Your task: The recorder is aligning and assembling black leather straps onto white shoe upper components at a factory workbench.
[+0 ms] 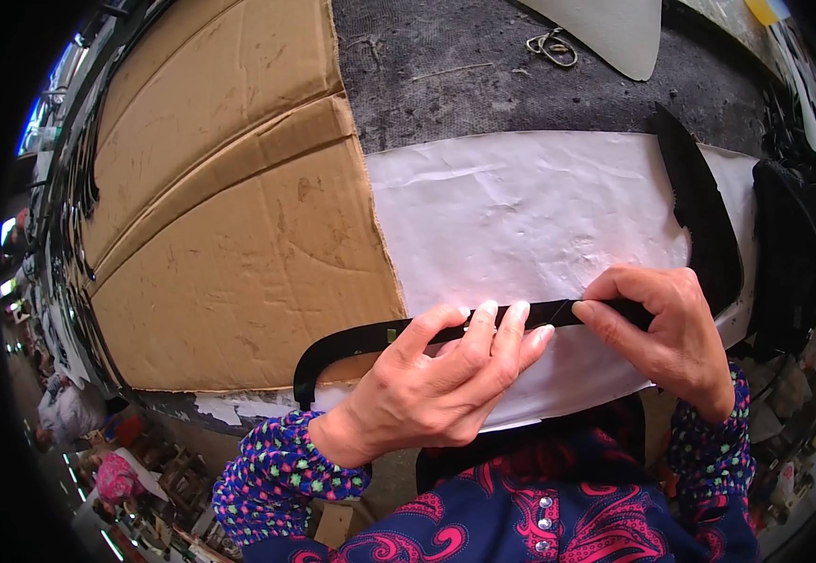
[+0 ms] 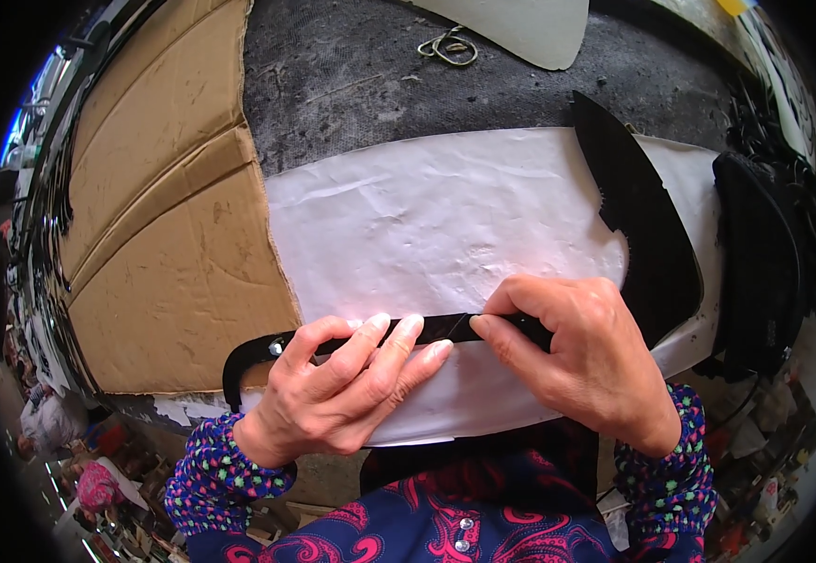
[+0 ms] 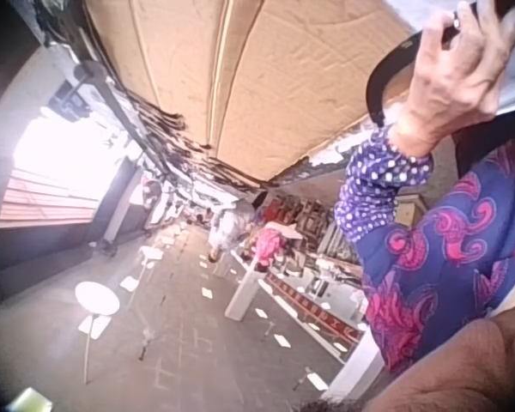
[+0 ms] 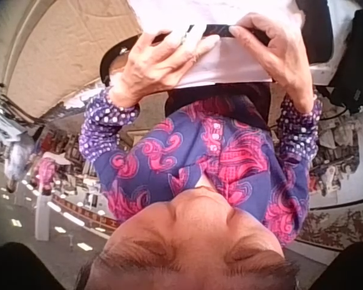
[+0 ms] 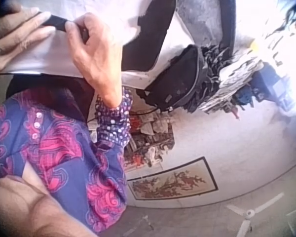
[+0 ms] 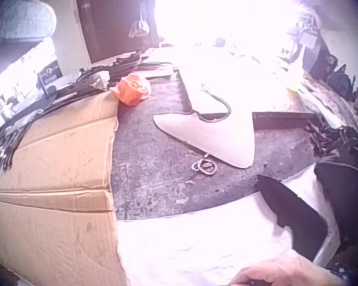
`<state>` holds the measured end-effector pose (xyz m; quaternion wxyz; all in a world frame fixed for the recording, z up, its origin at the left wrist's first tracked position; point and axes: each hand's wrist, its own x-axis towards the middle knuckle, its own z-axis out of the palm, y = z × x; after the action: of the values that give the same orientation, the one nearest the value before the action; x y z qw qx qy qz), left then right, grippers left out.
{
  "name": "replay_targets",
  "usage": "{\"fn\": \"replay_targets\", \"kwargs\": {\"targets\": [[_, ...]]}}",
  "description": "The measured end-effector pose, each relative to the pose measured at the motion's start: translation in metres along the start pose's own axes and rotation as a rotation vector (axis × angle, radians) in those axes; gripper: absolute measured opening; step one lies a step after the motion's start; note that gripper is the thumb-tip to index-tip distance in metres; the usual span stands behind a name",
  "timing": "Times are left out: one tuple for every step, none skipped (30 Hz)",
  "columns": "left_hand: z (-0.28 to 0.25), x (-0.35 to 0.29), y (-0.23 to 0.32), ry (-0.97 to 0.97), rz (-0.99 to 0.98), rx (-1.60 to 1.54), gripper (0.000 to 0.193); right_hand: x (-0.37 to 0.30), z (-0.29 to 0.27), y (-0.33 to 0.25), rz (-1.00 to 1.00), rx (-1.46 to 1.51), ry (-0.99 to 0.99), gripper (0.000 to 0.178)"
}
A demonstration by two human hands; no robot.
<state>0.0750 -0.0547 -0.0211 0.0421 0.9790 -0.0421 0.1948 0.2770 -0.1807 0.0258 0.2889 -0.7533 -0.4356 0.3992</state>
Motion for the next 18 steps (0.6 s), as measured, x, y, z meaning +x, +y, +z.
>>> {"fn": "replay_targets", "kwargs": {"targets": [[0.0001,0.0003,0.0,0.0,0.002,0.0,0.032,-0.0002,0.0003,0.0005,-0.012,0.003,0.007,0.012],[-0.0002,0.0005,0.0001,0.0,0.003,0.001,0.032,-0.0002,0.0008,0.001,-0.025,0.008,0.014,0.011],[-0.0005,0.0005,0.0005,-0.003,-0.001,-0.002,0.031,-0.0002,0.0012,0.0014,-0.025,0.009,0.015,0.011],[-0.0007,0.0007,0.0007,-0.006,-0.005,-0.004,0.031,-0.0002,0.0016,0.0018,-0.037,0.007,0.023,0.011],[-0.0005,0.0006,0.0007,-0.006,-0.004,-0.004,0.031,0.0,0.002,0.002,-0.05,0.006,0.03,0.01],[-0.0002,0.0005,0.0007,-0.006,-0.003,0.0,0.031,0.0002,0.0022,0.0018,-0.049,0.006,0.031,0.01],[0.0001,0.0005,0.0007,-0.005,-0.001,0.004,0.031,0.0003,0.0022,0.0013,-0.044,0.001,0.03,0.01],[-0.0002,0.0003,0.0007,-0.006,-0.001,0.004,0.031,0.0005,0.0023,0.0005,-0.039,-0.004,0.028,0.01],[-0.0004,0.0002,0.0008,-0.009,-0.003,0.005,0.031,0.0007,0.0023,-0.0005,-0.039,-0.003,0.028,0.01],[-0.0006,0.0,0.0008,-0.012,-0.006,0.006,0.031,0.001,0.0021,-0.0016,-0.03,-0.004,0.025,0.01],[-0.0006,0.0001,0.0007,-0.012,-0.005,0.005,0.031,0.0011,0.0018,-0.0021,-0.022,-0.007,0.023,0.01],[-0.0006,0.0003,0.0006,-0.017,-0.006,0.01,0.032,0.0014,0.0018,-0.0019,-0.021,-0.006,0.023,0.01],[-0.0005,0.0005,0.0003,-0.021,-0.006,0.015,0.032,0.0018,0.0018,-0.0017,-0.023,-0.004,0.023,0.01],[-0.0009,0.0008,0.0001,-0.022,-0.006,0.015,0.032,0.002,0.0017,-0.0017,-0.026,-0.002,0.024,0.01],[-0.0013,0.0012,-0.0002,-0.028,-0.006,0.011,0.032,0.002,0.0017,-0.0017,-0.026,-0.001,0.023,0.01],[-0.0015,0.0016,-0.0006,-0.034,-0.006,0.008,0.032,0.0019,0.0015,-0.0017,-0.031,-0.004,0.026,0.009],[-0.0011,0.0015,-0.0006,-0.034,-0.005,0.009,0.032,0.0017,0.0016,-0.0016,-0.036,-0.007,0.029,0.009],[-0.0002,0.0013,-0.0006,-0.025,-0.009,0.004,0.032,0.0016,0.0018,-0.0016,-0.037,-0.007,0.03,0.009]]}}
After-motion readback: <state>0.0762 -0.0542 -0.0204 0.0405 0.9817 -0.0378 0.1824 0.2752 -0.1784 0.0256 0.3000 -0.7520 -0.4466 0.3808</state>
